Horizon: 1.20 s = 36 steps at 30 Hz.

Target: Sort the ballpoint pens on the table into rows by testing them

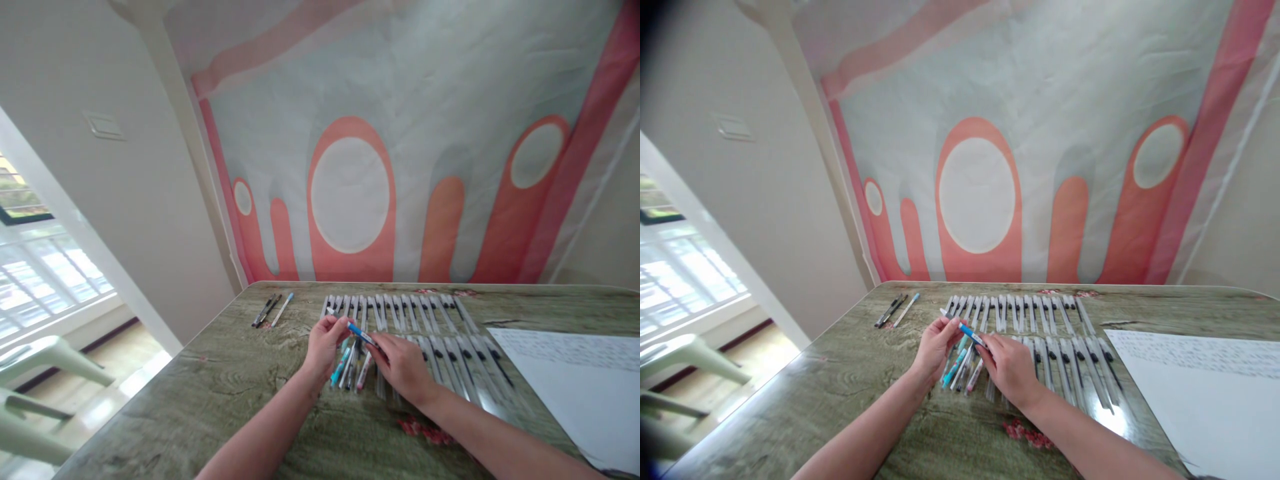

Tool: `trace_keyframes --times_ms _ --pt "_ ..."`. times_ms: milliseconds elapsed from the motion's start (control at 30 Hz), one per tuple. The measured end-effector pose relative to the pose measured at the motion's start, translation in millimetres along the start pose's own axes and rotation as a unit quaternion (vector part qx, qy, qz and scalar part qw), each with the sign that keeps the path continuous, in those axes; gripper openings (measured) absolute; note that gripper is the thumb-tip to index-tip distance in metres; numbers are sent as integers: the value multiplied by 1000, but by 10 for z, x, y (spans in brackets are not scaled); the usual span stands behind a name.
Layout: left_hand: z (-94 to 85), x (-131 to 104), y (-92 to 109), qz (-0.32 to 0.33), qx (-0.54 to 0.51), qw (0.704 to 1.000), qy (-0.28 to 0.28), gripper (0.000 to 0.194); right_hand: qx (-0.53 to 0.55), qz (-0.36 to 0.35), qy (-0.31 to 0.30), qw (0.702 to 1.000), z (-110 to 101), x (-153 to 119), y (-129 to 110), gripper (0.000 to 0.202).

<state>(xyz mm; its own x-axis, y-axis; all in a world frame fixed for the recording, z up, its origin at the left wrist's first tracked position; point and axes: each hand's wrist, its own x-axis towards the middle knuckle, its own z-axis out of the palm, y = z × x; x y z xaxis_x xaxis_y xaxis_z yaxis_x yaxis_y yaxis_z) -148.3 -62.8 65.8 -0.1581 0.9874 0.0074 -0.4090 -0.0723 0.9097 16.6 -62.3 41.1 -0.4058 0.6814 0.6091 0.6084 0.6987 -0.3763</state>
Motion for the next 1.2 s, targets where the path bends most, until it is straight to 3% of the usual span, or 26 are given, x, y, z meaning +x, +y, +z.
trace_keyframes --times_ms 67,233,300,533,733,833,1000,1067,1200 --pt "-8 0 -6 -7 4 1000 2 24 1 -7 2 1000 2 -3 -3 28" --pt "64 -49 25 -7 -71 993 -99 31 4 -7 18 1000 3 -13 20 28" --pt "80 -56 33 0 -69 991 -111 33 -6 -6 21 1000 11 -16 36 27" --pt "-9 6 12 13 10 999 -50 22 -15 -17 26 999 53 -12 53 24" --pt "-29 13 -19 4 54 998 18 27 -6 -23 6 1000 47 -21 43 24" --pt "-5 -3 -1 -8 26 1000 0 26 -11 -20 6 1000 52 -28 44 23" --pt "60 -41 46 -21 -69 991 -109 32 -16 12 6 1000 41 -22 46 24" --pt "70 -44 41 -19 -60 992 -113 33 -13 14 4 1000 32 -16 47 24" --pt "39 -20 17 -2 -17 997 -69 26 -3 2 1 1000 41 -18 43 25"
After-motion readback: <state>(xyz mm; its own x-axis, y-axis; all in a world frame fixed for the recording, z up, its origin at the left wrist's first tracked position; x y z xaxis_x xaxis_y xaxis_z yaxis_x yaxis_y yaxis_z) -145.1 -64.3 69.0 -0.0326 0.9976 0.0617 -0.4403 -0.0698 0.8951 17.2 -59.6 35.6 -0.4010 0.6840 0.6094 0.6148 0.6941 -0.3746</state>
